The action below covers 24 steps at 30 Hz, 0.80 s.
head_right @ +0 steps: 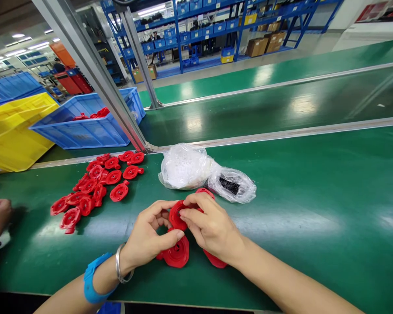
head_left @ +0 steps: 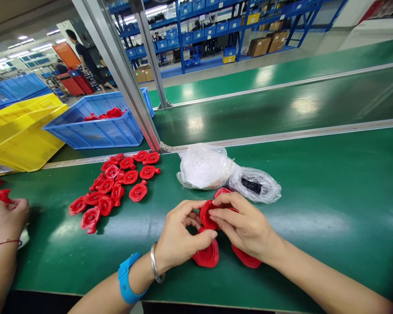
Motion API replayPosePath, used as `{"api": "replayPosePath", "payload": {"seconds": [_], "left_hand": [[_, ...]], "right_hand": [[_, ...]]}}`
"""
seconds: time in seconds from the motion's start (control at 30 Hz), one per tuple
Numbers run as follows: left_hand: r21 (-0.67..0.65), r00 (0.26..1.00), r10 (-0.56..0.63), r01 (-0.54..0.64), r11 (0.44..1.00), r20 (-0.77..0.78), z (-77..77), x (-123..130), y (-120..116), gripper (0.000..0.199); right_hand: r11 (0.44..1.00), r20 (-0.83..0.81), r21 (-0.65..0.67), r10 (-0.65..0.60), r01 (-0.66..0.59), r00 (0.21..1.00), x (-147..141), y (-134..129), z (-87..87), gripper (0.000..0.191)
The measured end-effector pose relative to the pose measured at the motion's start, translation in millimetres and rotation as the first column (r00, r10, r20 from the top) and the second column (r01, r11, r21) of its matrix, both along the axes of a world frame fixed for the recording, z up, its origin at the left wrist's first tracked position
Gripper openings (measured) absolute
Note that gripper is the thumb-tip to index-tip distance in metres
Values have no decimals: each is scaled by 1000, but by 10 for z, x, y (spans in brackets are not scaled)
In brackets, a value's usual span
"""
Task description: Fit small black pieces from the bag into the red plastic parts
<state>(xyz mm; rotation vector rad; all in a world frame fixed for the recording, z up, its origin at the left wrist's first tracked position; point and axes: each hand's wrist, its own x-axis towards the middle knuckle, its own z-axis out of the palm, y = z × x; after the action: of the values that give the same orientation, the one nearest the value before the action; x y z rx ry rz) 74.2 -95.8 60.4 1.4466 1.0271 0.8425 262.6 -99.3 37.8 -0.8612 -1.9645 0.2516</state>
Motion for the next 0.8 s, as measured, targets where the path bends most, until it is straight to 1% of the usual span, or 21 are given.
{"api": "replayPosePath", "payload": {"seconds": [0.07,0.1,0.17,0.2,0.23,0.3,0.33,0.37,0.4,0.47,0.53,0.63,0.7,0.8], "left_hand": [[-93,1000,-6,9,996,29,27,-3,23,50],[-151,998,-11,20,988,63,42,-6,34,50],[-254,989,-14,52,966,149,66,-13,52,52],[-288,982,-14,69,955,189,74,-17,58,53],[-308,976,-13,82,948,219,79,-23,59,53],[-325,968,-9,93,941,251,80,-32,54,53],[-329,966,-7,95,940,259,78,-35,48,54],[-330,964,-9,99,939,265,76,-37,41,54],[-324,964,-9,98,941,265,74,-35,33,53],[-279,967,-9,82,957,255,74,-26,15,51],[-190,972,-9,55,980,235,75,-13,-6,48],[-68,982,-25,38,997,188,75,-5,-42,48],[-35,986,-33,39,999,164,77,-12,-67,50],[-35,986,-36,42,998,161,87,-35,-91,50]], "right_hand": [[995,-55,-93,17,-22,998,35,31,10,17],[986,-84,-163,16,-30,996,56,45,24,15],[940,-168,-337,-1,-57,986,93,59,65,11],[898,-234,-432,-19,-87,972,104,59,90,10],[842,-312,-523,-44,-133,949,108,54,115,12],[706,-446,-662,-102,-251,889,91,35,161,21],[646,-484,-702,-125,-299,866,74,24,180,26],[598,-503,-728,-131,-337,855,53,15,197,29],[560,-510,-742,-116,-368,852,32,8,211,29],[511,-521,-750,-65,-420,851,-2,3,228,25],[477,-544,-746,-32,-465,839,-20,7,232,23],[479,-585,-722,-38,-499,810,-22,18,226,22],[480,-603,-711,-39,-514,797,-20,16,223,23],[483,-614,-704,-46,-521,788,-29,-8,219,23]]}}
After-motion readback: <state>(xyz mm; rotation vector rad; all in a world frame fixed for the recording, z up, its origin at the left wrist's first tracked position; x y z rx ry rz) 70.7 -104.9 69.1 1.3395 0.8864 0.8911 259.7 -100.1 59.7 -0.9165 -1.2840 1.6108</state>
